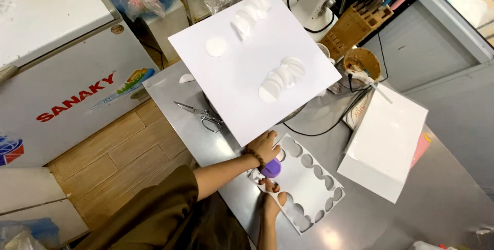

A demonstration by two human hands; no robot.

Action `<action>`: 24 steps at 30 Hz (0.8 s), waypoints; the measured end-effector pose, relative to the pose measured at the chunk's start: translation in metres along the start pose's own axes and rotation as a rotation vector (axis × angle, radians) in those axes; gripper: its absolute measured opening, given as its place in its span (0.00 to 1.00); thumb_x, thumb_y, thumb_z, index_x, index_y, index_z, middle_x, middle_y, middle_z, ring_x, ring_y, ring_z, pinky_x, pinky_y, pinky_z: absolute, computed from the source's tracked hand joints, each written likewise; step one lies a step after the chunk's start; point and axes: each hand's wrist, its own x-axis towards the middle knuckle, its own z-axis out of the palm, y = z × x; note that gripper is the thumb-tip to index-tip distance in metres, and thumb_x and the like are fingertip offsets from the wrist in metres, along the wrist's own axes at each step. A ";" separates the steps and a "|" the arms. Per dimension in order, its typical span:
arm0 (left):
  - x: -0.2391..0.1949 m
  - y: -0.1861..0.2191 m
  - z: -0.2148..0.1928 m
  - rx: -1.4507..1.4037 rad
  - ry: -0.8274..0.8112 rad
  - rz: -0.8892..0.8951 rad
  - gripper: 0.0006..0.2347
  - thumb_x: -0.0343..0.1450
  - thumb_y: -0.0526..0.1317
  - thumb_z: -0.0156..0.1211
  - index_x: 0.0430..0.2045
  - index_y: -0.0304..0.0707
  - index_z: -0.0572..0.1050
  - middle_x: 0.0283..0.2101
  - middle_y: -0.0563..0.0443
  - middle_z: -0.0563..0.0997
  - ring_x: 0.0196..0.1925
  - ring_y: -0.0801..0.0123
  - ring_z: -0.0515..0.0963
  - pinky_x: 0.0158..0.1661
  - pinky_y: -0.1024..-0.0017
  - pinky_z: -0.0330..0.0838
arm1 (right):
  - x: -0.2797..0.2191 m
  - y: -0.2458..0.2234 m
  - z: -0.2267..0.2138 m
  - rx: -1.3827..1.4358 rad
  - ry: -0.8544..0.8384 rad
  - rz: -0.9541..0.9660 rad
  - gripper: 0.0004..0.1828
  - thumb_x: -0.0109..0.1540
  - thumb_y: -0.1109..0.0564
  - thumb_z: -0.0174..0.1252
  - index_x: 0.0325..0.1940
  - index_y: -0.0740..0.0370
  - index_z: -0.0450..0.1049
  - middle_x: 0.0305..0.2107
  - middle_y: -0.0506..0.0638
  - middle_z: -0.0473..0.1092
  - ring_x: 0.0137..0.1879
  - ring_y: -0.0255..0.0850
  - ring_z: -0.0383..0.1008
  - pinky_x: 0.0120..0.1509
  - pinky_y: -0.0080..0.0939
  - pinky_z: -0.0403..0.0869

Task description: The person uses a purple hand-held paper punch to cut circles from white paper sheets, then folds and shapes the cut circles into petal forms by hand. The person arranges the shaped petals in rows on a white board, building up a decorative flower design.

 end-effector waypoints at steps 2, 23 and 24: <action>-0.001 -0.006 0.008 -0.032 0.058 0.072 0.18 0.70 0.46 0.57 0.50 0.36 0.68 0.52 0.40 0.77 0.52 0.50 0.78 0.48 0.56 0.72 | 0.004 0.008 -0.012 0.123 0.075 0.031 0.15 0.63 0.64 0.62 0.33 0.64 0.59 0.29 0.59 0.78 0.38 0.42 0.78 0.42 0.37 0.75; -0.040 -0.035 -0.008 0.331 -0.144 0.636 0.14 0.66 0.43 0.68 0.44 0.47 0.77 0.49 0.57 0.77 0.52 0.61 0.75 0.52 0.59 0.69 | -0.056 -0.019 -0.104 -0.301 -0.005 0.388 0.21 0.64 0.46 0.56 0.48 0.67 0.79 0.33 0.56 0.80 0.38 0.43 0.82 0.40 0.39 0.82; -0.041 -0.035 -0.008 0.332 -0.139 0.633 0.14 0.66 0.43 0.68 0.44 0.47 0.77 0.49 0.57 0.77 0.52 0.61 0.75 0.52 0.59 0.69 | -0.059 -0.019 -0.109 -0.303 -0.010 0.386 0.21 0.64 0.46 0.56 0.48 0.67 0.79 0.33 0.56 0.80 0.38 0.43 0.82 0.40 0.39 0.82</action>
